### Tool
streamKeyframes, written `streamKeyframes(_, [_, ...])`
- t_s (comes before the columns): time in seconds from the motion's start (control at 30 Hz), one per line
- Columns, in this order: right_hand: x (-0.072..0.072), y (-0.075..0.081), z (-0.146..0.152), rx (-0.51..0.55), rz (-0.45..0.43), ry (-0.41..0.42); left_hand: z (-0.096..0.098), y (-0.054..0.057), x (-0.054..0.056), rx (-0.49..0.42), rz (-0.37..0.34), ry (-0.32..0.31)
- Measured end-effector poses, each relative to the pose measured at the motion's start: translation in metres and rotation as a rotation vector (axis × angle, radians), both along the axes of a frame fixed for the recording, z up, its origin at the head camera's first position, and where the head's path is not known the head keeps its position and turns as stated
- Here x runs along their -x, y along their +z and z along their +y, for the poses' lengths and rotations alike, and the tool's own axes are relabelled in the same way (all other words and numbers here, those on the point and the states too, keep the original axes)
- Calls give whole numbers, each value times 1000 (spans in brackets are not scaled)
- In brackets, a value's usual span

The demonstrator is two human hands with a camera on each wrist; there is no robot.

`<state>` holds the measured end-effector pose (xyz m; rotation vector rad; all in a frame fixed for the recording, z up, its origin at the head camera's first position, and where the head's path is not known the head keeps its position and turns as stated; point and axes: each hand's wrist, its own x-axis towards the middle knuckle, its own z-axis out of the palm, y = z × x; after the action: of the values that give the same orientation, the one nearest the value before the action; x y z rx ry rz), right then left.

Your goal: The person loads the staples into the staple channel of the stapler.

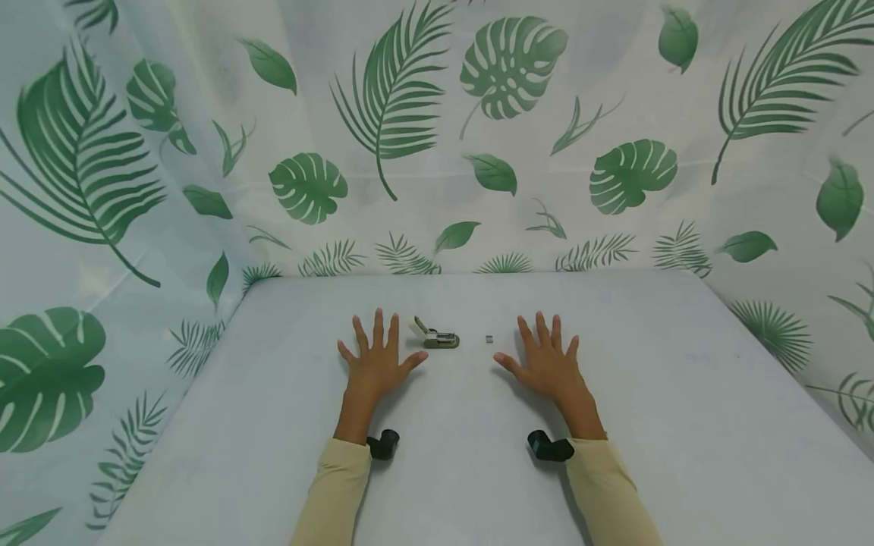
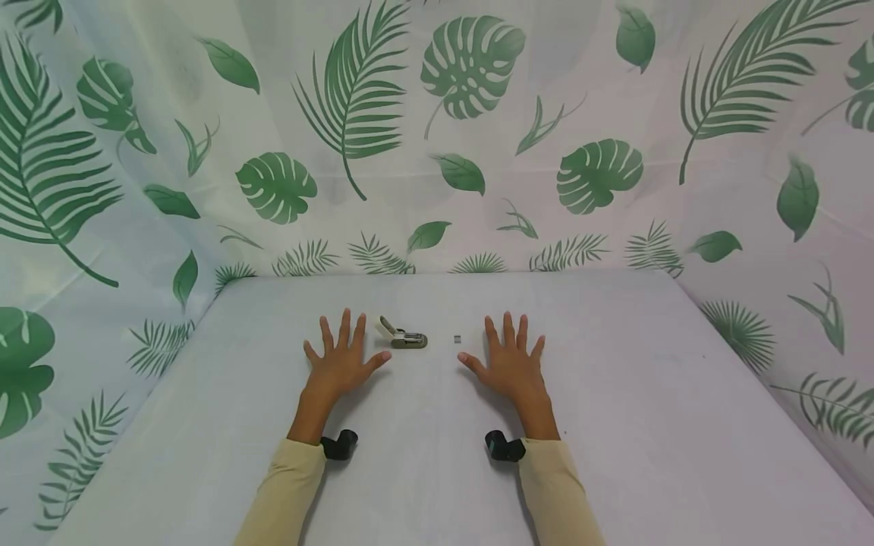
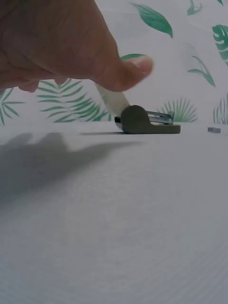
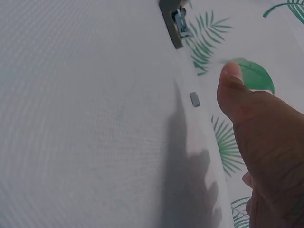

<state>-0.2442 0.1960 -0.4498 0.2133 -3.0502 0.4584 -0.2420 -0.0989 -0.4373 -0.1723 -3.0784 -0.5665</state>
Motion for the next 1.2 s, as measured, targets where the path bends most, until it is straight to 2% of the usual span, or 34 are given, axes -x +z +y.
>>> streamKeyframes(0.23, [2, -8, 0, 5, -1, 12, 0, -5, 5, -171, -14, 47])
streamKeyframes(0.47, [0, -11, -4, -7, 19, 24, 5, -9, 13, -514, 24, 54])
streamKeyframes(0.57, [-1, -11, -7, -6, 14, 26, 8, -14, 17, -654, -9, 60])
streamKeyframes(0.67, [-2, -12, -8, -16, 1, 24, 11, -22, 21, -740, -39, 44])
streamKeyframes(0.7, [-2, -13, -8, -18, -2, 23, 13, -24, 22, -755, -42, 35])
streamKeyframes(0.8, [-1, -15, -7, -33, -7, 20, 18, -29, 24, -725, -19, 4])
streamKeyframes(0.9, [-1, -16, -7, -38, -13, 13, 23, -30, 26, -699, 12, 1])
streamKeyframes(1.2, [3, -17, -8, -54, -50, 18, 32, -26, 27, -721, 32, 107])
